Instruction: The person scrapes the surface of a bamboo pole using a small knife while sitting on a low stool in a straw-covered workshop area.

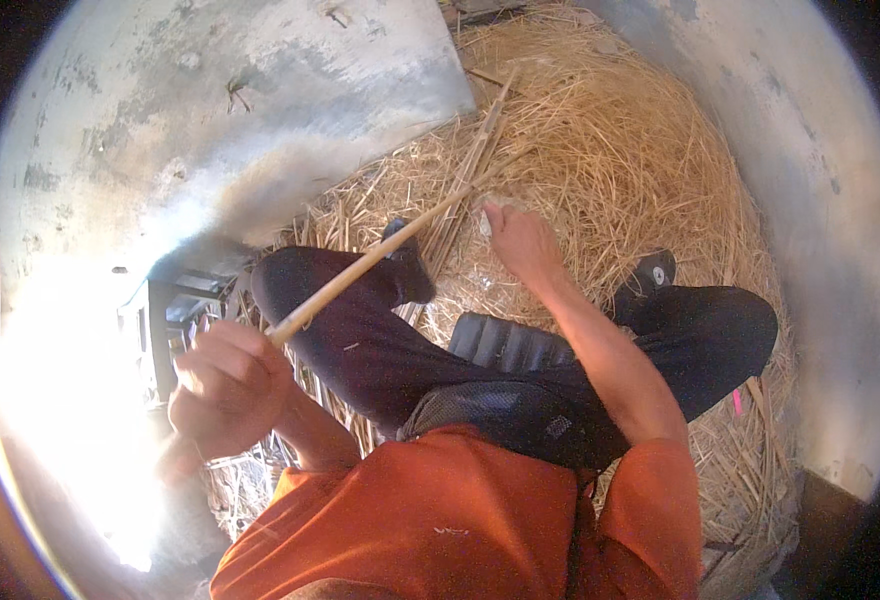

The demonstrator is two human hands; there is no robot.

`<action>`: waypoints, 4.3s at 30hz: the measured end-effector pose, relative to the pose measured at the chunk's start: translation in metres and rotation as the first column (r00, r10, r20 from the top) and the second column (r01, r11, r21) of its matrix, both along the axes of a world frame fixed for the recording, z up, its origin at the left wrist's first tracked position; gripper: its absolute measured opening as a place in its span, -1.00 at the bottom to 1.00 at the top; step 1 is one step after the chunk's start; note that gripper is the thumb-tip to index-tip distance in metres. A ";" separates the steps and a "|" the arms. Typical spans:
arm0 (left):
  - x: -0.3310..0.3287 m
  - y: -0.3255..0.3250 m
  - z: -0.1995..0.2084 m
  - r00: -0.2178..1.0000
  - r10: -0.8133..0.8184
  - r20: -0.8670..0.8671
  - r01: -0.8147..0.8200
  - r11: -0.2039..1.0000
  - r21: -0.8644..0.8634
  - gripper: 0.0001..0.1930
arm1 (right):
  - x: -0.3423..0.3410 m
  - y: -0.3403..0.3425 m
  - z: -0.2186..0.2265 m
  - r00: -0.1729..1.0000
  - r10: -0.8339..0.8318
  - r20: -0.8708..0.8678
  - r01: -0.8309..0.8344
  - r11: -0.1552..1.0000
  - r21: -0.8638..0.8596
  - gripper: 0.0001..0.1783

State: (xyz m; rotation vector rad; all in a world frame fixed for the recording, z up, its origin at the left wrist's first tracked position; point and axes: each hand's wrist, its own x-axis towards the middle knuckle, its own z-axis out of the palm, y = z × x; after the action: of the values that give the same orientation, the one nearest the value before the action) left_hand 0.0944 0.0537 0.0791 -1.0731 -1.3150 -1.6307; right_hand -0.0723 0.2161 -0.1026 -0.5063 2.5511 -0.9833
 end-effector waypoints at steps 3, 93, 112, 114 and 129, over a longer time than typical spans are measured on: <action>-0.002 0.000 -0.001 0.996 0.086 0.000 -0.085 0.995 0.056 -0.38 | 0.007 -0.003 -0.011 0.987 -0.019 -0.162 -0.014 0.980 -0.197 -0.42; -0.048 0.003 0.027 0.951 -0.308 0.034 0.308 0.929 -0.207 -0.62 | 0.023 -0.003 0.029 0.987 -0.033 -0.155 -0.005 0.970 -0.241 -0.37; -0.045 -0.002 0.023 0.966 -0.254 0.053 0.259 0.935 -0.240 -0.42 | -0.026 0.010 -0.052 0.973 -0.172 -0.154 0.172 0.985 -0.014 -0.29; -0.045 -0.005 0.028 0.965 -0.258 0.050 0.262 0.928 -0.267 -0.40 | -0.028 0.009 -0.051 0.971 -0.190 -0.144 0.190 0.982 -0.013 -0.28; -0.047 0.004 0.024 0.979 -0.200 0.028 0.201 0.965 -0.169 -0.40 | -0.066 0.020 -0.100 0.842 0.105 0.530 0.274 0.763 -0.586 -0.29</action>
State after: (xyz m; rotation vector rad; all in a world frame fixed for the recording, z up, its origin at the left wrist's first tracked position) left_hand 0.0477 0.0579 0.1030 -1.3403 -1.4120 -1.6940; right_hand -0.1385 0.2362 -0.2028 -0.2161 1.6956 -1.7702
